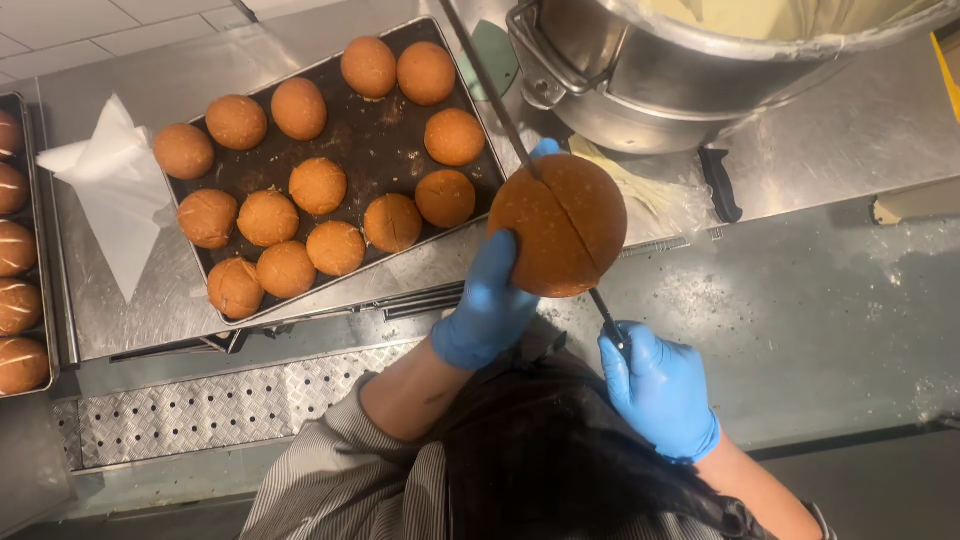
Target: Slicing a cross shape into the top of round bread rolls using a serrated knife.
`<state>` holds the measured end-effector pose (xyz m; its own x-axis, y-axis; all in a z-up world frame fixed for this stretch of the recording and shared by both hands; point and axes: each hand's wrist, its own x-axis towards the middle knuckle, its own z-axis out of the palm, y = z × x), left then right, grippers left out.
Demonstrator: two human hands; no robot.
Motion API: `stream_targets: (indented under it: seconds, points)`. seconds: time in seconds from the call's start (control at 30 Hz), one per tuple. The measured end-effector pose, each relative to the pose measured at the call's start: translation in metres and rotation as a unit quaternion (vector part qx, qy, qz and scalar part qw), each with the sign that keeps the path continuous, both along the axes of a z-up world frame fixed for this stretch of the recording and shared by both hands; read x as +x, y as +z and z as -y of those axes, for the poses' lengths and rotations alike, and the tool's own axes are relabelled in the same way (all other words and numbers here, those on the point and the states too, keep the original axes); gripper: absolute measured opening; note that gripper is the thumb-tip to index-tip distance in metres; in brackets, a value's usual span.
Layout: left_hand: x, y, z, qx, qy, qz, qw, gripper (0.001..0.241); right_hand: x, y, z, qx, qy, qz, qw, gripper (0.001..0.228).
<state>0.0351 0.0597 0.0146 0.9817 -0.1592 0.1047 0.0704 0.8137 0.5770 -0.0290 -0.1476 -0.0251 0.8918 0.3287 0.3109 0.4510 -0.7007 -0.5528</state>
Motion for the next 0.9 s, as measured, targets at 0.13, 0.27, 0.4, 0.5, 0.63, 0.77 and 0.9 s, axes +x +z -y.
stream_targets:
  seconds: [0.13,0.27,0.4,0.5,0.63,0.77,0.9]
  points:
    - [-0.007,-0.026,-0.009,0.154,0.096,-0.005,0.983,0.083,0.001,0.009,0.001,-0.021,-0.003,-0.004,1.0,0.014]
    - [-0.009,-0.028,-0.021,0.149,0.086,-0.013,0.985,0.077,0.0,0.016,0.011,0.059,0.018,-0.156,0.986,0.011]
    - [-0.013,-0.028,-0.03,0.167,0.065,0.021,0.984,0.078,-0.001,0.019,0.017,0.123,0.033,-0.29,0.948,0.013]
    - [-0.016,-0.027,-0.039,0.188,0.045,0.021,0.981,0.076,-0.002,0.016,0.022,0.139,0.035,-0.332,0.932,0.013]
    - [-0.016,-0.019,-0.041,0.212,0.045,0.008,0.976,0.076,-0.007,0.016,0.009,0.007,0.005,-0.087,0.996,0.015]
    - [-0.019,-0.02,-0.047,0.22,0.026,-0.018,0.975,0.074,-0.005,0.016,0.02,0.038,0.005,-0.177,0.984,0.015]
    - [-0.021,-0.018,-0.05,0.186,-0.007,0.019,0.982,0.082,-0.002,0.016,0.038,0.128,0.051,-0.341,0.93,0.018]
